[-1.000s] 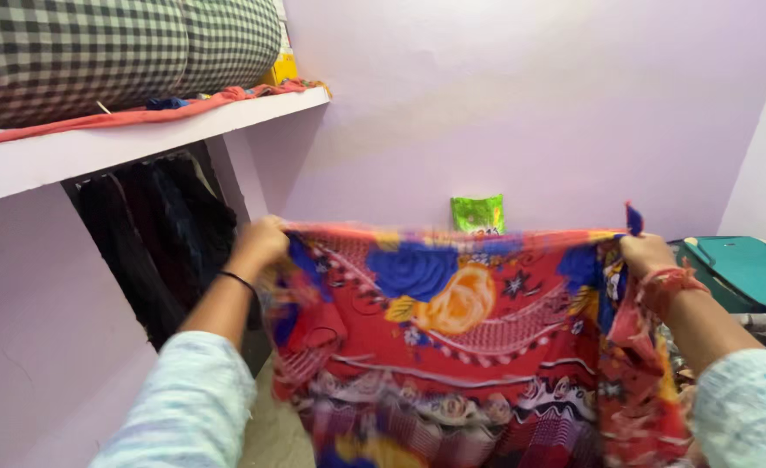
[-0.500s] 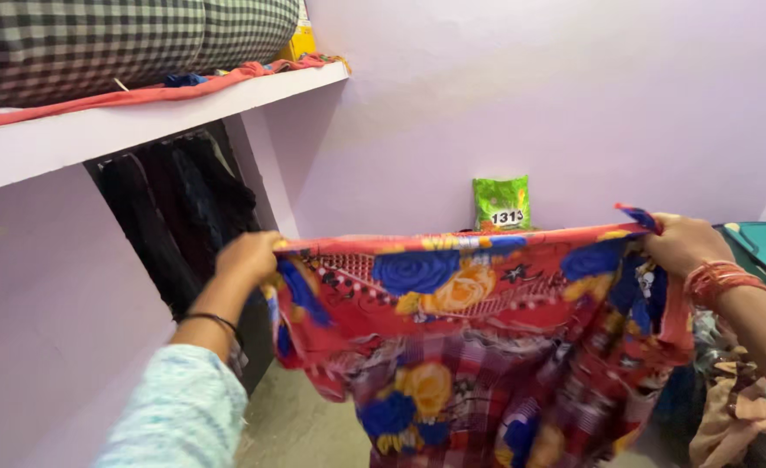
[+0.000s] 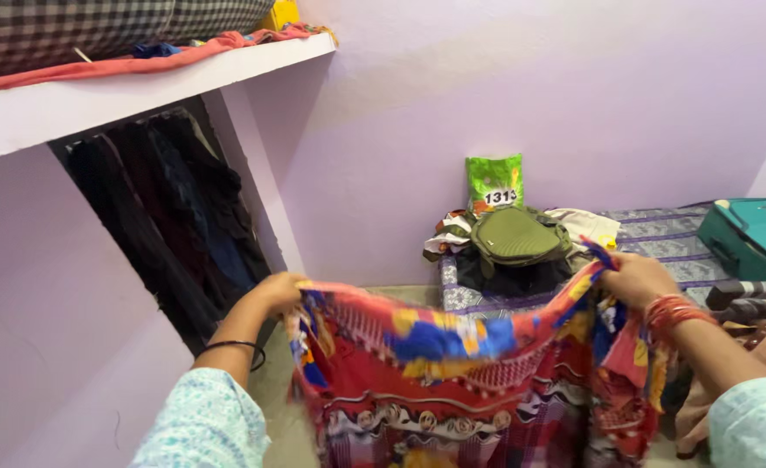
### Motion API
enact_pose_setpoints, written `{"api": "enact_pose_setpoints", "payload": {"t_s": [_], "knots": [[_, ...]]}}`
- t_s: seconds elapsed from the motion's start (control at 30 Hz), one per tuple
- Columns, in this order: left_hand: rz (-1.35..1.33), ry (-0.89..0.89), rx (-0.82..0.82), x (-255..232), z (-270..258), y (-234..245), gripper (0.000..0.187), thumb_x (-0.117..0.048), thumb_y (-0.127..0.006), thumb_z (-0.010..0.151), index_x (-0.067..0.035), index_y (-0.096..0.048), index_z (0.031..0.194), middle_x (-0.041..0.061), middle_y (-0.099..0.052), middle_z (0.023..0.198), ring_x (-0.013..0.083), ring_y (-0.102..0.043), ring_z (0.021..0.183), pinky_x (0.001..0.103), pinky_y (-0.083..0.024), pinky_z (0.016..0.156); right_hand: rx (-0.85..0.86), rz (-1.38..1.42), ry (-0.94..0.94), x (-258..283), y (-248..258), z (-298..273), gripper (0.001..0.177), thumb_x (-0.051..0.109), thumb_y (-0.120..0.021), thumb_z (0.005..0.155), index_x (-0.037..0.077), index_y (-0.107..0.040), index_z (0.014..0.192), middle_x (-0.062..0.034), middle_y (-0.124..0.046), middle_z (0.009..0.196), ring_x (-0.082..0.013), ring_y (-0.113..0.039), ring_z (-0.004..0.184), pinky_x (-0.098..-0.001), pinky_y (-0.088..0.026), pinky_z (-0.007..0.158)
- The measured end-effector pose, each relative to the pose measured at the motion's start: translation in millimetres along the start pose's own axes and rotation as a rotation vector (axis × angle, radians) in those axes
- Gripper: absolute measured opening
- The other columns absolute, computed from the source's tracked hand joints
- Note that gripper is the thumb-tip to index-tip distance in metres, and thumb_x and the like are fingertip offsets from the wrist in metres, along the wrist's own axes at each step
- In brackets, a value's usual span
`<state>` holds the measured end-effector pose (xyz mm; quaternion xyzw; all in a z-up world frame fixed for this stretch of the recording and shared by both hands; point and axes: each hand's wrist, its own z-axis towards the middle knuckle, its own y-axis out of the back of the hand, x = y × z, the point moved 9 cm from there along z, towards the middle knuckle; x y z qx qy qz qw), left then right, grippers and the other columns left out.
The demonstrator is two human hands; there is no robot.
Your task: The person folds a colorful patterned cloth by hand, repeatedly aligning edges and smoothing the fabric. The cloth is handled continuously and folded into a smaller bundle.
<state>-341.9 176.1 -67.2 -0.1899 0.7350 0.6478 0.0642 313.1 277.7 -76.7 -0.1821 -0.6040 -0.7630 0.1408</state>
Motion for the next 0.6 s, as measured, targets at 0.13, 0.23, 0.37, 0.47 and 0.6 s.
{"api": "enact_pose_setpoints", "payload": {"t_s": [0.13,0.23,0.37,0.47,0.6], "knots": [[-0.224,0.000,-0.079,-34.0,5.4,11.5,0.050,-0.006,-0.056,0.078,-0.025,-0.075,0.120,0.014,-0.080,0.094,0.0321,-0.078,0.083,0.044,-0.061,0.074,-0.122,0.094,0.082,42.3,20.9,-21.7,0.046,0.042,-0.069,0.081,0.021,-0.076,0.121,-0.0186,-0.076,0.100,-0.0402,-0.072,0.097,-0.0477,-0.055,0.086],[-0.205,-0.087,-0.324,-74.1,-16.6,39.8,0.038,-0.016,-0.068,0.075,-0.022,-0.081,0.110,0.011,-0.078,0.094,0.0265,-0.076,0.087,0.038,-0.058,0.079,-0.069,0.168,0.015,46.7,26.0,-23.4,0.044,0.038,-0.067,0.081,0.017,-0.077,0.118,-0.0196,-0.078,0.093,-0.0377,-0.077,0.088,-0.0464,-0.058,0.080],[-0.076,0.088,-0.407,-67.0,-50.1,56.3,0.034,-0.018,-0.063,0.081,-0.024,-0.079,0.111,0.014,-0.078,0.094,0.0323,-0.077,0.086,0.043,-0.058,0.080,-0.174,0.283,-0.128,2.6,39.7,-21.7,0.039,0.039,-0.069,0.085,0.015,-0.079,0.115,-0.0155,-0.077,0.091,-0.0333,-0.074,0.086,-0.0442,-0.054,0.078],[0.109,0.073,-0.610,-39.7,-68.9,74.3,0.029,-0.021,-0.069,0.080,-0.020,-0.080,0.106,0.014,-0.076,0.101,0.0355,-0.072,0.096,0.047,-0.056,0.080,-0.154,0.327,-0.223,-54.3,39.1,-24.7,0.036,0.037,-0.070,0.087,0.011,-0.081,0.110,-0.0149,-0.078,0.087,-0.0300,-0.074,0.081,-0.0423,-0.054,0.075],[-0.013,0.232,-0.387,18.6,-33.3,29.0,0.031,-0.025,-0.075,0.080,-0.016,-0.079,0.110,0.018,-0.076,0.104,0.0362,-0.074,0.097,0.046,-0.057,0.081,-0.062,0.365,-0.211,-73.0,3.2,-31.4,0.035,0.034,-0.070,0.085,0.009,-0.082,0.107,-0.0112,-0.079,0.089,-0.0270,-0.072,0.077,-0.0404,-0.054,0.070]]}}
